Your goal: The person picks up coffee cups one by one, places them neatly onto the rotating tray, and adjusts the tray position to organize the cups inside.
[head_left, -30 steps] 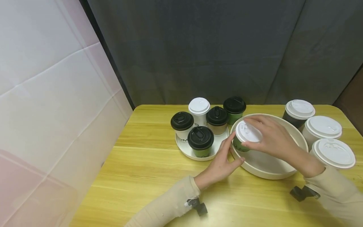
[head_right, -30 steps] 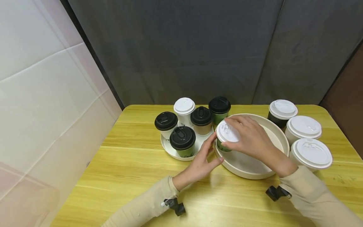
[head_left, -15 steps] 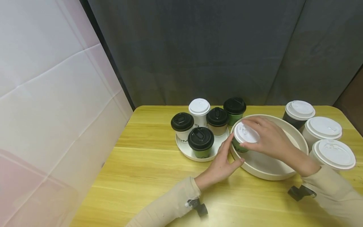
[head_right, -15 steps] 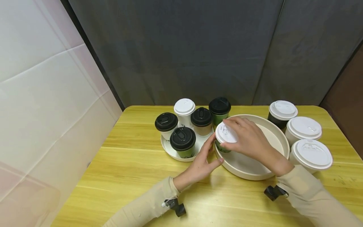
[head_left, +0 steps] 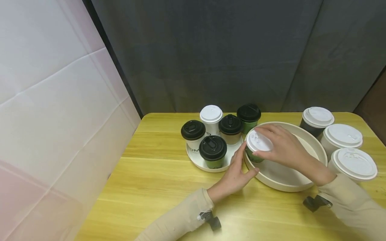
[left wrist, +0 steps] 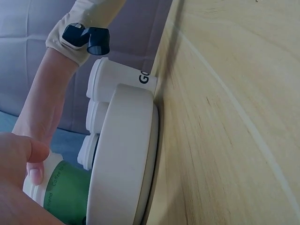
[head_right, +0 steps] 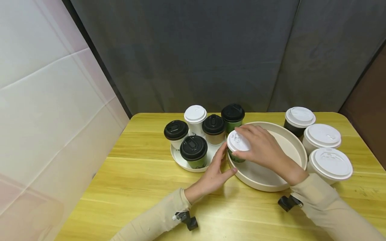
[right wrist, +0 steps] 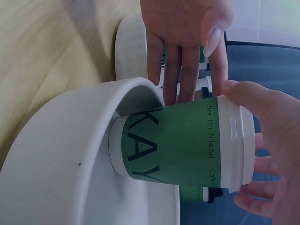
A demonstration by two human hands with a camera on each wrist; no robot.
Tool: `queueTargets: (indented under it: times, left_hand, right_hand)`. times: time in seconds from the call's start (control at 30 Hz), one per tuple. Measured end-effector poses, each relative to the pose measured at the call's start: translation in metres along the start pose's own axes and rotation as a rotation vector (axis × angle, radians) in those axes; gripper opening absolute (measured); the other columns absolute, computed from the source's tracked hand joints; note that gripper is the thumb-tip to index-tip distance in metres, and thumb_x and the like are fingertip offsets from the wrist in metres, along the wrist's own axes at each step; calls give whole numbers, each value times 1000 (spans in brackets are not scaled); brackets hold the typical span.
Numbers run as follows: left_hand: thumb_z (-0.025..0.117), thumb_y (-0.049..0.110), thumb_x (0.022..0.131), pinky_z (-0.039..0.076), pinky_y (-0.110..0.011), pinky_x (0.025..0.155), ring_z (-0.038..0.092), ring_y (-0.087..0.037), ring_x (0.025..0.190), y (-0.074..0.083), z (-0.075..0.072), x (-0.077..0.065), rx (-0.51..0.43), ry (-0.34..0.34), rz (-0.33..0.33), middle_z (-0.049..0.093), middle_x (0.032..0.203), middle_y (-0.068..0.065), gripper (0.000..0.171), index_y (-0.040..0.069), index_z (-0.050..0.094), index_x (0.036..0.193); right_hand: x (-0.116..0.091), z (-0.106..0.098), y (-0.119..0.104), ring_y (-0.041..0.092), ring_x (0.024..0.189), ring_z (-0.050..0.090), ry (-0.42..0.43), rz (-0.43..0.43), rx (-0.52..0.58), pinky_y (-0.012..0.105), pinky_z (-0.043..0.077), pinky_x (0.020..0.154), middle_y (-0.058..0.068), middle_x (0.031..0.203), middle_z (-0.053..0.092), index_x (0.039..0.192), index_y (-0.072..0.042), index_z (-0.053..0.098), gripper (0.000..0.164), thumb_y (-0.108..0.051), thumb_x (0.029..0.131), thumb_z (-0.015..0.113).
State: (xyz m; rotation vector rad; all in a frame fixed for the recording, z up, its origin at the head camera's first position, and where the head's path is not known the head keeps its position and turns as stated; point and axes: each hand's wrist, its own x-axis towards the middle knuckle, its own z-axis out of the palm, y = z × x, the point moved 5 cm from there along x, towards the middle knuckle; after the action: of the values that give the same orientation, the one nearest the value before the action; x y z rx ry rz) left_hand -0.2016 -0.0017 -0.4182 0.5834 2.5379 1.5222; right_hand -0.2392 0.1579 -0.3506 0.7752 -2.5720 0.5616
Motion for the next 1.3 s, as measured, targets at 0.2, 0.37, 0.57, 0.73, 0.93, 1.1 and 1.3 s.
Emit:
queueTargets:
  times: [0.2, 0.37, 0.57, 0.73, 0.93, 1.1, 1.3]
  left_hand:
    - [63, 30, 90, 26, -50, 123, 22, -20, 152, -2, 0, 1, -8, 1, -15, 20, 166, -2, 90, 31, 6, 159]
    - [64, 29, 90, 26, -49, 123, 22, -20, 152, -4, 1, 2, -7, 5, -23, 19, 166, -2, 91, 27, 6, 160]
    - [63, 28, 90, 25, -50, 123, 21, -21, 153, -4, 1, 3, -7, 7, -26, 19, 166, -3, 91, 24, 6, 160]
    - [62, 28, 90, 24, -49, 124, 20, -20, 153, -5, 1, 3, -14, 3, -34, 17, 167, -2, 90, 27, 5, 160]
    - [61, 28, 91, 24, -48, 124, 18, -19, 154, -6, 2, 2, -22, 4, -32, 17, 167, -2, 89, 22, 6, 160]
    - [60, 28, 91, 25, -47, 124, 19, -20, 153, -7, 2, 1, -16, 4, -37, 18, 166, -3, 88, 20, 7, 160]
    - [61, 29, 91, 28, -47, 123, 22, -20, 152, -3, 1, -4, -10, 10, -42, 20, 165, -3, 88, 23, 7, 160]
  right_hand:
    - [3, 2, 0, 37, 119, 58, -26, 20, 4, 56, 48, 96, 15, 128, 64, 132, -8, 61, 76, -42, 69, 86]
    - [4, 3, 0, 38, 121, 57, -52, 38, 7, 58, 48, 98, 15, 130, 63, 133, -8, 61, 75, -43, 71, 85]
    - [5, 4, 1, 38, 122, 56, -64, 46, 10, 58, 46, 100, 16, 132, 62, 132, -7, 61, 73, -42, 73, 84]
    - [6, 6, 2, 38, 123, 56, -66, 54, 13, 58, 46, 101, 16, 132, 62, 132, -7, 61, 73, -43, 72, 84]
    - [5, 6, 3, 39, 125, 54, -81, 68, 20, 58, 44, 103, 16, 134, 60, 133, -8, 60, 73, -43, 73, 83]
    - [5, 7, 1, 41, 126, 52, -120, 70, 5, 58, 42, 106, 19, 138, 57, 136, -6, 57, 73, -43, 77, 80]
    - [3, 9, -1, 44, 125, 52, -147, 59, -24, 60, 43, 104, 21, 141, 54, 140, -5, 52, 74, -43, 81, 77]
